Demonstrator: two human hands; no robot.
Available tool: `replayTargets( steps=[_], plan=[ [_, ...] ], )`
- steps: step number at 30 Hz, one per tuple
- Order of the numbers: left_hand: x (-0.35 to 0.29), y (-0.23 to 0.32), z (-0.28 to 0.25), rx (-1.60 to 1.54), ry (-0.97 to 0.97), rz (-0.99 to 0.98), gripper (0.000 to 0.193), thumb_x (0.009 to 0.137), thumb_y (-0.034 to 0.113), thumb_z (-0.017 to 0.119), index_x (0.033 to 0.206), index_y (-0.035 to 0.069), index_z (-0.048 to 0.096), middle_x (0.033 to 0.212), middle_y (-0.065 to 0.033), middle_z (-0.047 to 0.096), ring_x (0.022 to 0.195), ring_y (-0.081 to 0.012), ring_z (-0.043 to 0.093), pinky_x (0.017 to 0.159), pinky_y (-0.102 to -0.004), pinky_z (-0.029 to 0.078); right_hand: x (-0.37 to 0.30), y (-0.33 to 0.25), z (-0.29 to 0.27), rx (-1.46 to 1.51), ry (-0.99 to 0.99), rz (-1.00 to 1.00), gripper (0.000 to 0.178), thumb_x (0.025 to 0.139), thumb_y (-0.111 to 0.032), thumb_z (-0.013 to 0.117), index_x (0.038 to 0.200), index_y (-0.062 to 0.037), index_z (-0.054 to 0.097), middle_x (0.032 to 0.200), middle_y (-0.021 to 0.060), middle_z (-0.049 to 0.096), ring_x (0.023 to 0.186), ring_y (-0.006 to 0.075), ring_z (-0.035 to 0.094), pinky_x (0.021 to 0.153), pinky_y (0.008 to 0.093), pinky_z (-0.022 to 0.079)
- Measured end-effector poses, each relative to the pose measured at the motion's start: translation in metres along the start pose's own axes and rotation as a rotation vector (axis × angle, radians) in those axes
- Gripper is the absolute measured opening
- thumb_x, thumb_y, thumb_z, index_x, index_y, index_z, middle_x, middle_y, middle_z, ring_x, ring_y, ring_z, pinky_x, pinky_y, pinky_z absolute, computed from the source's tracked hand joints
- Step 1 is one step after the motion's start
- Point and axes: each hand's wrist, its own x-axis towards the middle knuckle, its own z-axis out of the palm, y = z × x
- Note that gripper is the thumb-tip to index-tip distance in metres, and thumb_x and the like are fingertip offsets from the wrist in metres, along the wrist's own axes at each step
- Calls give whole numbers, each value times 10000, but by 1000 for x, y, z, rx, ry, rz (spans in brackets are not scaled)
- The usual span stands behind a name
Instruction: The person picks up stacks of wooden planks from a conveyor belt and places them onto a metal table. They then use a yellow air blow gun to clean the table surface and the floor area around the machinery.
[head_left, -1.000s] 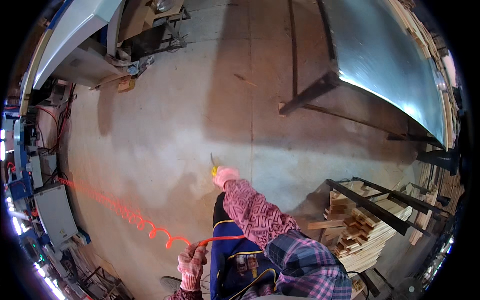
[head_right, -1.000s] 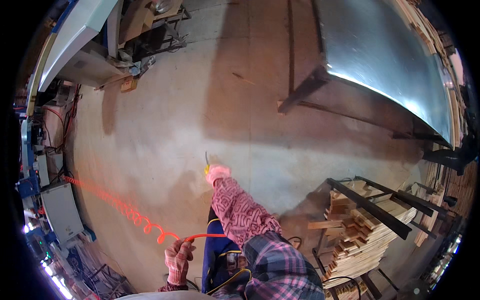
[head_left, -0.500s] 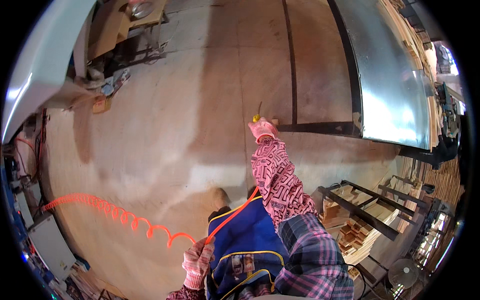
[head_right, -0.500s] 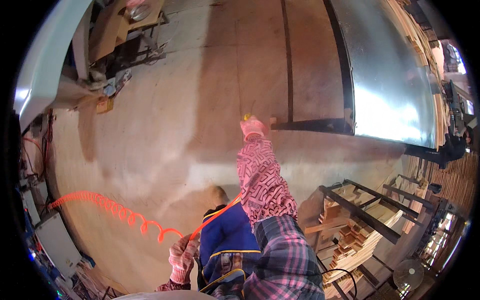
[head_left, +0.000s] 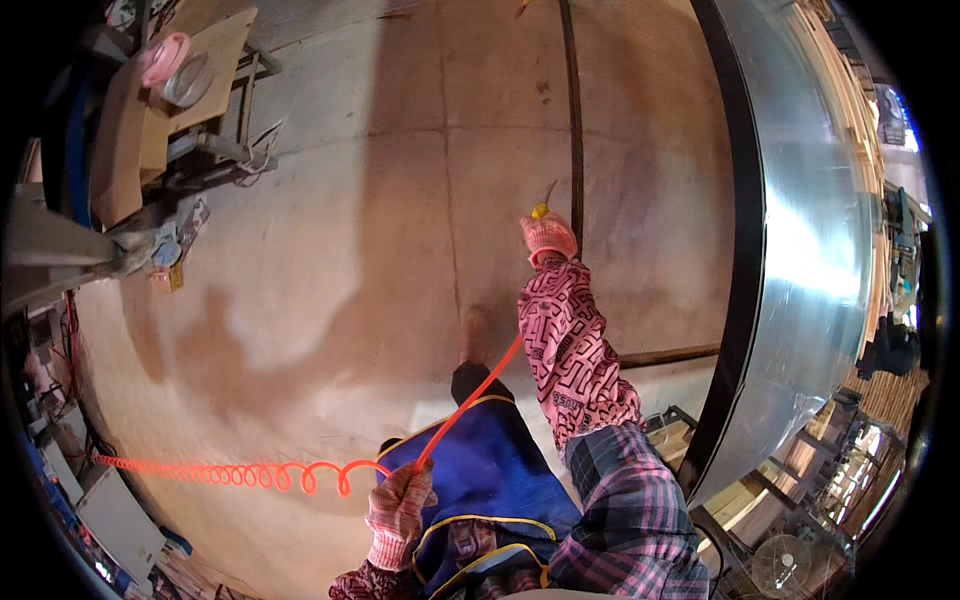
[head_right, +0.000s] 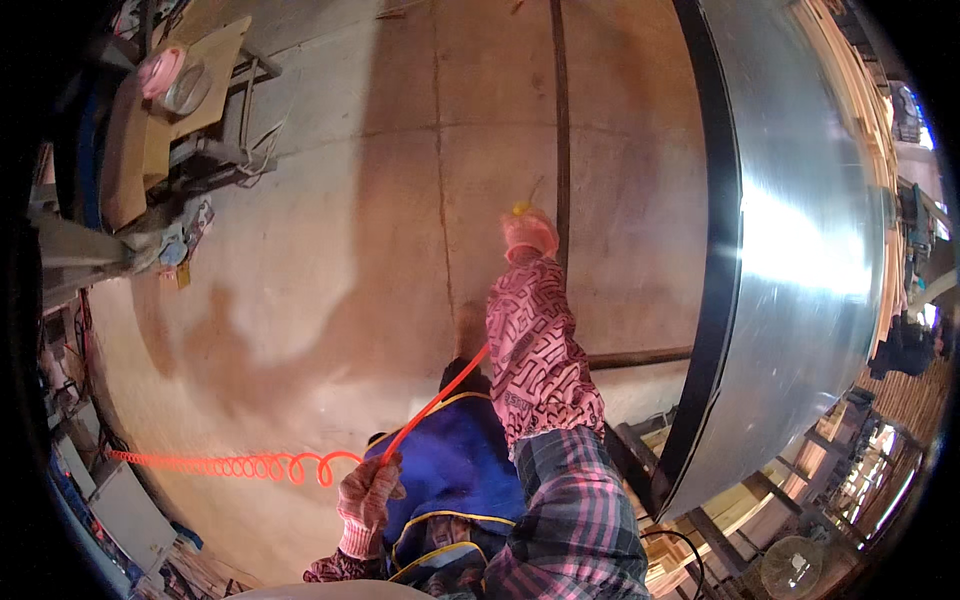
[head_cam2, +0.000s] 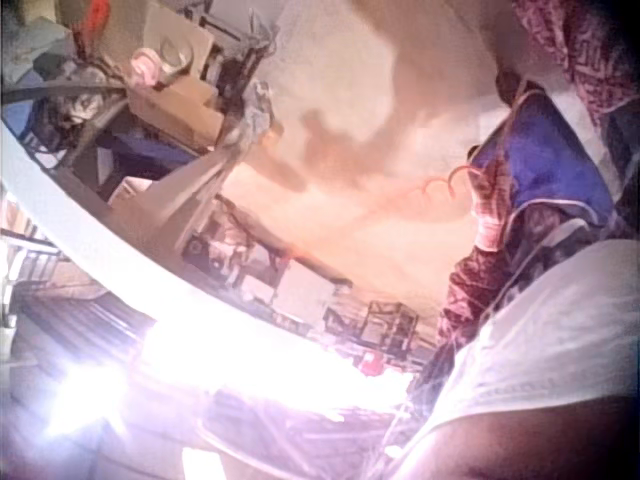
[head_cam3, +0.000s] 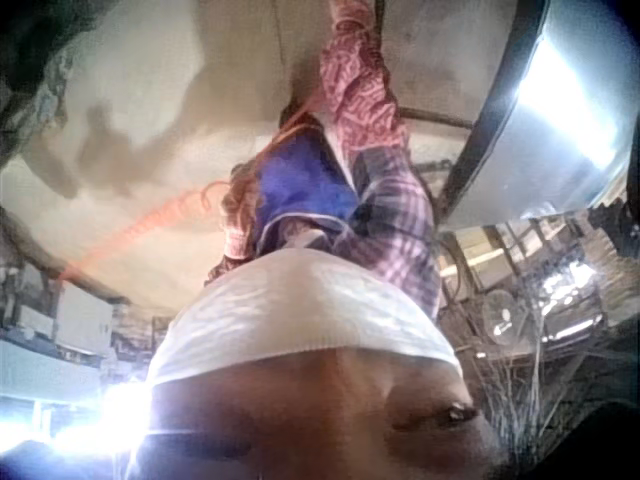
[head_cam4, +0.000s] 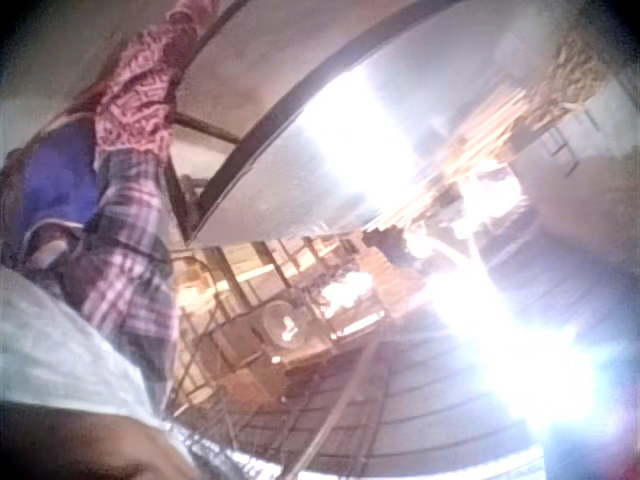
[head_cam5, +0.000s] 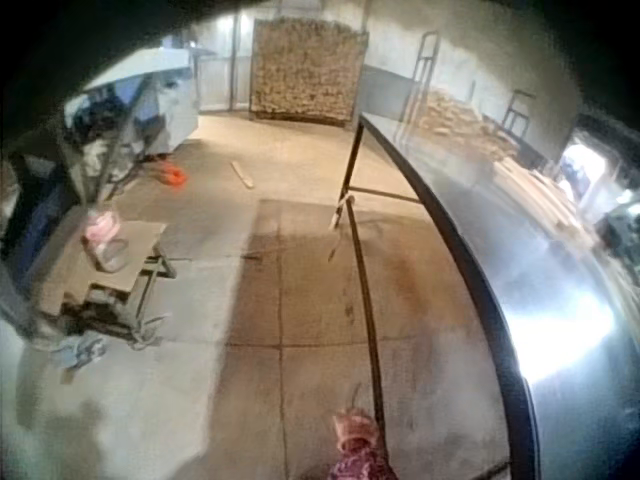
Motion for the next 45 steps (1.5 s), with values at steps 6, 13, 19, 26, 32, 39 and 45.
replayTargets(
  steps=[6,13,19,26,32,39,45],
  plan=[
    [49,66,20,-66,-44,12,306,909,180,626,1125,-37,626,866,-50,645,642,-106,586,603,-232,485,52,-66,-57,-1,-17,54,524,795,-469,625,1138,-74,658,1148,135,660,1033,319,644,866,414,505],
    [160,156,10,-17,-57,10,222,906,154,617,1042,-15,664,750,-30,615,554,-71,523,493,-211,423,132,-126,-80,28,-1,75,550,806,-487,638,1138,-48,649,1102,125,670,1026,281,649,836,406,506],
    [235,239,7,110,-74,81,196,902,169,627,989,3,684,683,-16,587,519,-73,499,462,-206,391,160,-192,-78,-101,-59,-112,550,787,-482,646,1112,-37,659,1090,144,669,996,260,655,813,388,511],
    [356,268,40,234,-36,435,153,873,178,665,898,30,691,647,1,571,488,-52,474,453,-206,378,241,-271,-52,-73,-24,-268,510,763,-436,646,1087,-43,668,1056,155,680,947,293,663,794,403,516],
    [433,310,93,-24,11,378,152,827,141,697,882,-1,693,590,-11,559,441,-45,427,425,-182,343,289,-310,-124,124,46,-369,553,752,-552,631,1061,-95,672,1021,132,683,962,296,653,822,406,502],
    [436,343,154,-109,-299,570,204,821,129,686,956,-23,685,621,-60,633,442,-46,456,408,-181,332,258,-93,-204,1027,123,-353,391,782,-449,719,896,-83,646,673,24,597,545,130,536,512,278,409],
    [409,313,255,589,-759,1250,202,846,197,637,946,28,686,668,-84,651,513,-140,580,456,-294,456,229,293,-40,1174,383,-22,408,938,-412,521,1003,-16,594,816,115,635,658,223,613,581,308,499]
  ],
)
